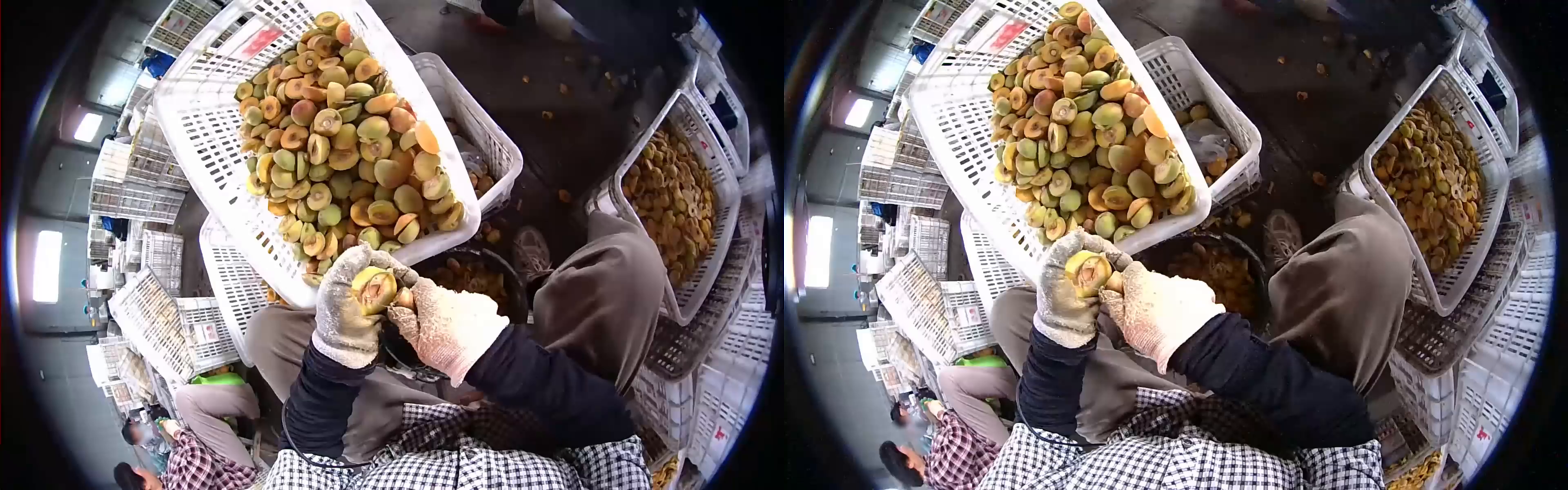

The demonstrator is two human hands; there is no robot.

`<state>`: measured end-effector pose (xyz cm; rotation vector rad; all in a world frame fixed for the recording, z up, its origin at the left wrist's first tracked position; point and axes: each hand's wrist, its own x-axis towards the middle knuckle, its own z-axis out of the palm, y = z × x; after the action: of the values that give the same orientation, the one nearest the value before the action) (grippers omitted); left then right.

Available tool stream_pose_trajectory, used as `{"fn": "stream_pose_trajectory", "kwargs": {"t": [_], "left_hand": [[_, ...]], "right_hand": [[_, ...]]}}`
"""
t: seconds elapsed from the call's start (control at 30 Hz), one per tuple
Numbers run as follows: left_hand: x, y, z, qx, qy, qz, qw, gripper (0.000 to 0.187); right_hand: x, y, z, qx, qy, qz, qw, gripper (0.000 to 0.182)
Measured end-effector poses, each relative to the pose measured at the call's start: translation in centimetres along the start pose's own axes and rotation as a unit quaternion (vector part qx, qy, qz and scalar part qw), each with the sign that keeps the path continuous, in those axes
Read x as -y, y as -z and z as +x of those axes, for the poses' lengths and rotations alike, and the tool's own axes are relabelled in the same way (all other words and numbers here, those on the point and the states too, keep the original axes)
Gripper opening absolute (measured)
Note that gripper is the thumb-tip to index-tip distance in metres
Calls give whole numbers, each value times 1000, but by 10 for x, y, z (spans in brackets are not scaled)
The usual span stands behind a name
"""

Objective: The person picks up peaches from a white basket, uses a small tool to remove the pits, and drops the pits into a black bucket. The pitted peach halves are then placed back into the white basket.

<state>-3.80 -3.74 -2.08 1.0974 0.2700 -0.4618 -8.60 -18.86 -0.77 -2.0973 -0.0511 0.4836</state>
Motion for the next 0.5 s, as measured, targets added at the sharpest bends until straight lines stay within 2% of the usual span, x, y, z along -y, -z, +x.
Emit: {"fn": "stream_pose_trajectory", "kwargs": {"t": [0.03,0.07,0.13,0.17,0.23,0.27,0.37,0.4,0.43,0.5], "left_hand": [[1,0,-1,2,-18,43,999,34],[5,6,5,6,10,-43,999,33],[6,2,4,22,5,-39,999,33],[6,0,4,40,-1,-34,999,33],[12,-1,5,18,-10,-46,999,34],[13,-1,6,24,-24,-33,999,34],[12,-10,4,26,-35,-5,999,38],[12,-14,3,17,-15,-16,1000,41],[11,-19,2,6,4,-27,1000,44],[12,-21,1,6,0,-26,1000,45]], "right_hand": [[-3,-4,-1,0,-2,2,1000,37],[-7,-11,0,7,-8,48,999,36],[-9,-14,0,15,-13,92,996,34],[-7,-13,-1,56,-49,218,973,36],[-4,-8,-2,134,-117,454,873,40],[-5,0,-3,197,-154,519,818,42],[-12,5,-1,228,-152,525,806,41],[-13,-3,0,156,-77,424,889,43],[-18,-10,2,154,-78,425,889,43],[-25,-21,6,66,4,337,939,43]]}}
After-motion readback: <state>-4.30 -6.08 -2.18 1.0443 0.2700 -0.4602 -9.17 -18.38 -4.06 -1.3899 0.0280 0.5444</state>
